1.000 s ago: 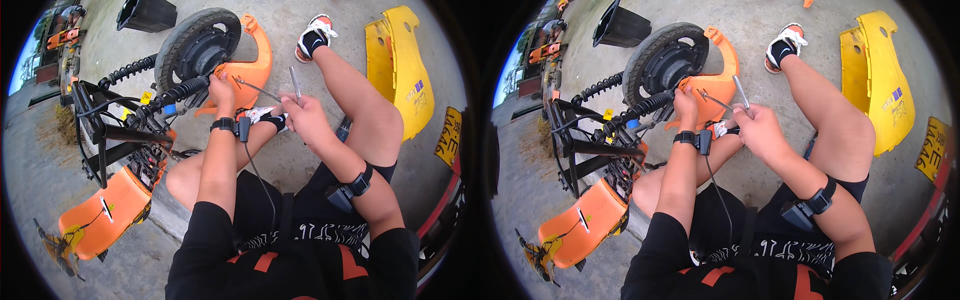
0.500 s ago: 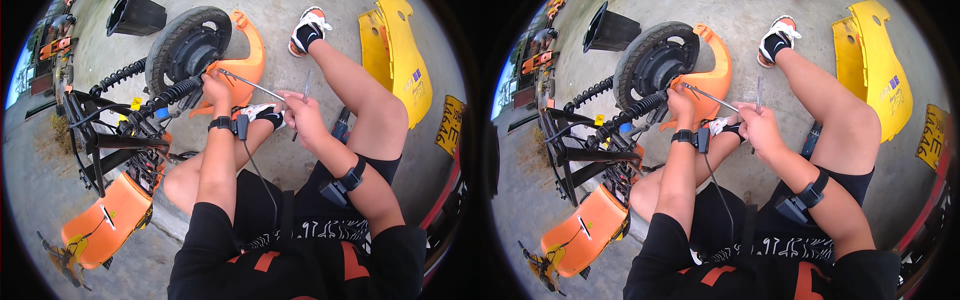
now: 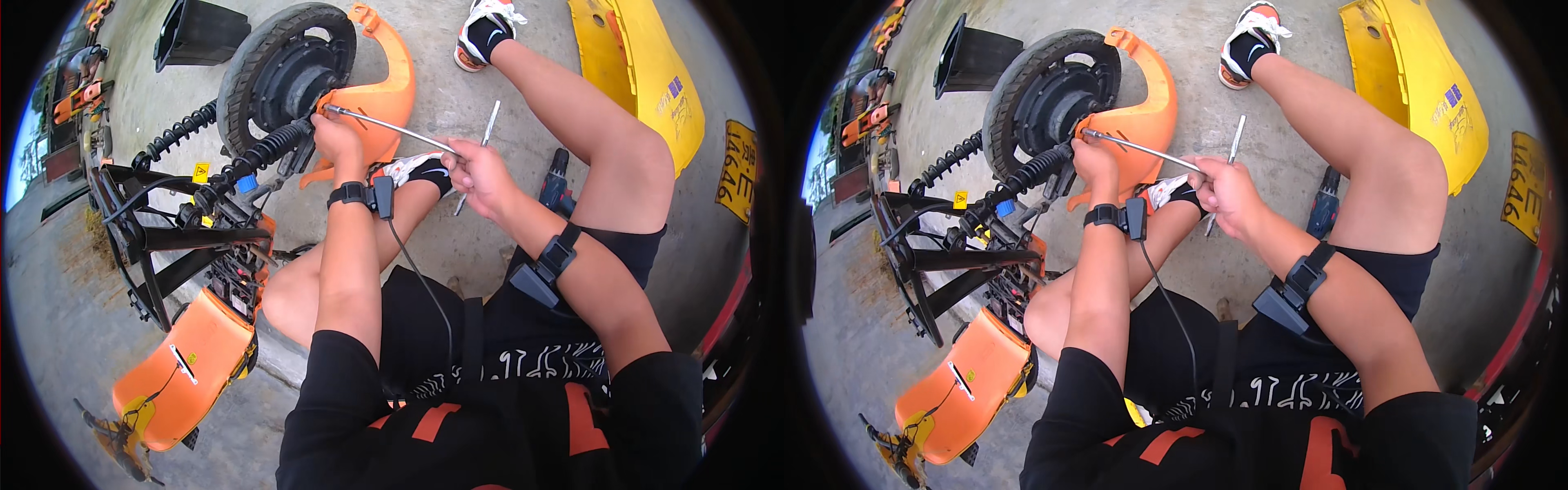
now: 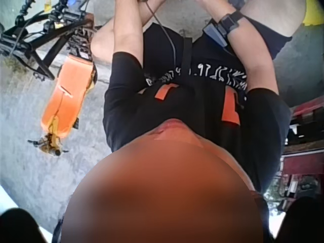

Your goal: The recorder is attaching plastic body panels to a motorcycle frame and then using a T-handle wrench to tighten a bolt on the rear wheel assembly.

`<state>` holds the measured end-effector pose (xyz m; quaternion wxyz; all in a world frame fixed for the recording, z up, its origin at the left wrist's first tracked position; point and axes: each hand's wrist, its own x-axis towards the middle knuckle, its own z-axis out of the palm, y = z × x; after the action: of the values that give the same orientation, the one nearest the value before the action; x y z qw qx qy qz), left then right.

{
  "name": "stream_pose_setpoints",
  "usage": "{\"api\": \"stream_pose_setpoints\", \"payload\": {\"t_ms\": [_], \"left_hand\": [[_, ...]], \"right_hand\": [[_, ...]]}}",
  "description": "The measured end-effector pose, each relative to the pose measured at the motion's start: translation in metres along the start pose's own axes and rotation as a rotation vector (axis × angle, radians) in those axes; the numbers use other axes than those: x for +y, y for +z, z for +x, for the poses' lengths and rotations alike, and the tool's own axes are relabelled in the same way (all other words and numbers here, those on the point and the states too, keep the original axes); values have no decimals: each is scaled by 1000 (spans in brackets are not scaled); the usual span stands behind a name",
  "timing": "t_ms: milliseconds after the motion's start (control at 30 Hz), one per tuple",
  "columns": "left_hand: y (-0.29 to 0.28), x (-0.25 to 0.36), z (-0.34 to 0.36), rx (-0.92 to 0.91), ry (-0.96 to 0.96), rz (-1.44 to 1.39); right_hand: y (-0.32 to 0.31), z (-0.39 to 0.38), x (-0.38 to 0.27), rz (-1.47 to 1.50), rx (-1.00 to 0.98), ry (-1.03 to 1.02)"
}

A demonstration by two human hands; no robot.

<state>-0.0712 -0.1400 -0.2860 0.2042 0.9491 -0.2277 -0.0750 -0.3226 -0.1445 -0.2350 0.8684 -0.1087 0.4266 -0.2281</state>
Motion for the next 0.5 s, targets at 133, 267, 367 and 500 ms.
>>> {"api": "stream_pose_setpoints", "payload": {"t_ms": [133, 267, 367, 500], "left_hand": [[-5, 3, -3, -22, 26, 15], [-6, 2, 0, -22, 66, 86], [-3, -1, 2, -19, 67, 64], [-1, -3, 4, -18, 45, 77]], "right_hand": [[-6, 7, 4, 43, -8, 10], [-10, 9, 9, 64, -19, 27], [-9, 8, 15, 94, -22, 35], [-5, 5, 24, 42, -3, 23]]}}
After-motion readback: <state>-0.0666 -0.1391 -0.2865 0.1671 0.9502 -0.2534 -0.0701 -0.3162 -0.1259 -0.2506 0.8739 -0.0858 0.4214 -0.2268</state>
